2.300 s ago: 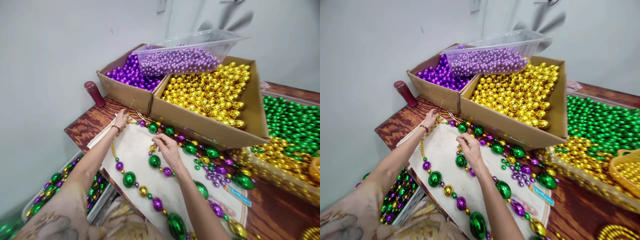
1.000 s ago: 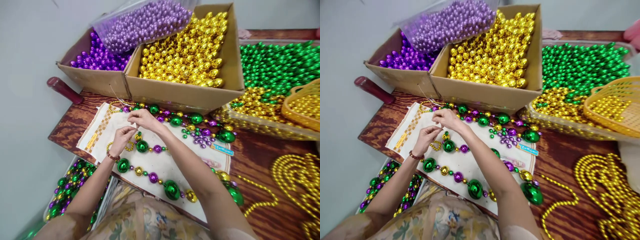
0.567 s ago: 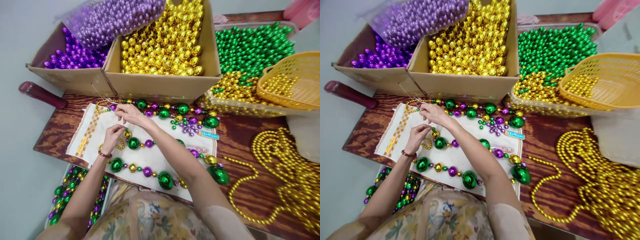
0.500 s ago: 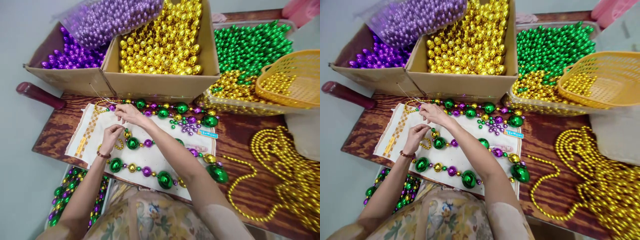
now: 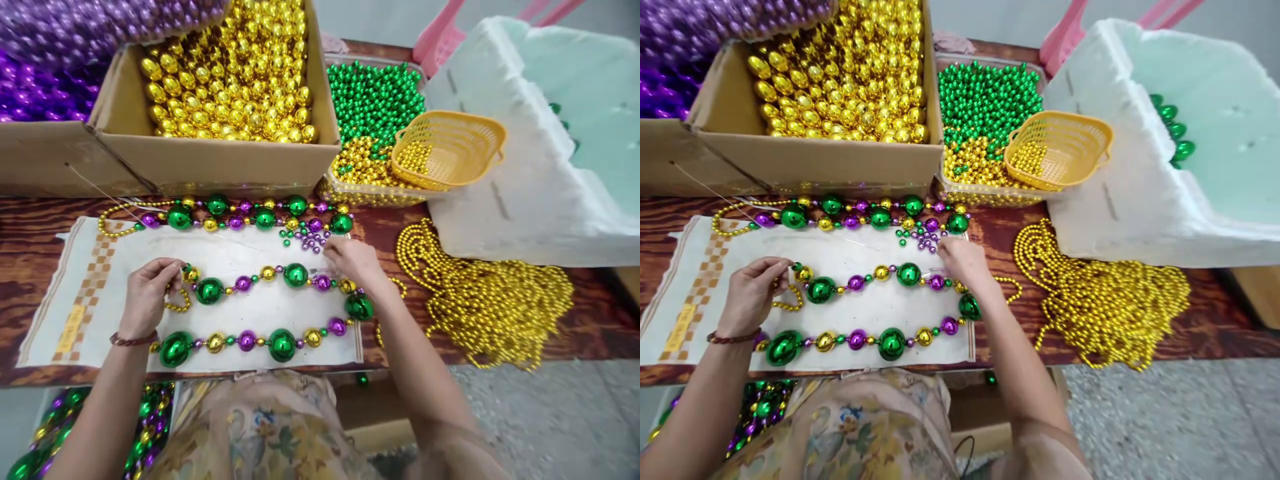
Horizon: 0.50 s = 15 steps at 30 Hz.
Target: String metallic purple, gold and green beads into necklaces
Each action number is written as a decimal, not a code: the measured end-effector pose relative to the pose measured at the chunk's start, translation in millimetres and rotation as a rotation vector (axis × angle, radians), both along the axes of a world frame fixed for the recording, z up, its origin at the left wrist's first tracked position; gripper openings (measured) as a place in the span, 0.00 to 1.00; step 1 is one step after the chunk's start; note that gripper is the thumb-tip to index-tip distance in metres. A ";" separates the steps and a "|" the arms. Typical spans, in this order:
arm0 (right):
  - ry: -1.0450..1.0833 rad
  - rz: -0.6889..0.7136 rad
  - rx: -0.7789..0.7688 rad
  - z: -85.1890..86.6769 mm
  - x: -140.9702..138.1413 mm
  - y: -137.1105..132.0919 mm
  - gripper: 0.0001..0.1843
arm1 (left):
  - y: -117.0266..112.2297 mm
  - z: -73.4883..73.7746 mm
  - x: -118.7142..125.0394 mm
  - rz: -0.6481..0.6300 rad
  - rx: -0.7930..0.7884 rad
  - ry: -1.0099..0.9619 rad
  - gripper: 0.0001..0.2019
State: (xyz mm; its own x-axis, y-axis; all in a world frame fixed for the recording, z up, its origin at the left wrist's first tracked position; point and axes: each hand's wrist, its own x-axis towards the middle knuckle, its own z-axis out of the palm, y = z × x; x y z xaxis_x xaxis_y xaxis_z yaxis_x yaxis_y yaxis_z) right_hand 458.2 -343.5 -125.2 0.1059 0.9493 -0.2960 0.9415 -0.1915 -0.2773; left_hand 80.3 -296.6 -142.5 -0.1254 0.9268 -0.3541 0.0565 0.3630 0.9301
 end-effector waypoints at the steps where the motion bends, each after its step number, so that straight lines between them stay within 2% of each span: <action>1: -0.022 0.012 -0.032 -2.7 16.4 -9.6 0.09 | -1.0 -0.4 0.1 0.006 -0.001 -0.010 0.12; 4: -0.001 0.192 -0.070 -14.1 40.2 -27.4 0.08 | -1.4 -1.5 3.0 0.002 -0.003 -0.032 0.12; 8: 0.004 0.407 -0.064 -34.3 40.4 -27.3 0.06 | -3.6 0.4 8.5 -0.006 0.021 -0.006 0.11; 11: 0.039 0.436 -0.034 -47.1 43.3 -22.2 0.05 | -8.4 1.5 8.0 0.001 0.041 -0.001 0.11; 15: 0.221 0.367 -0.015 -57.3 56.8 -17.5 0.13 | -13.3 -3.1 2.4 0.072 0.050 -0.094 0.12</action>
State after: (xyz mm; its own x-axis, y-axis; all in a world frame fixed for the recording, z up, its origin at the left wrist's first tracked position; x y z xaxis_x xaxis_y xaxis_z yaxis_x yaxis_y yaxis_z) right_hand 515.0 -361.0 -182.4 -0.3061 0.9075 -0.2876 0.8661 0.1401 -0.4798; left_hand 82.7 -309.9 -145.6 -0.1603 0.9335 -0.3208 -0.0565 0.3158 0.9471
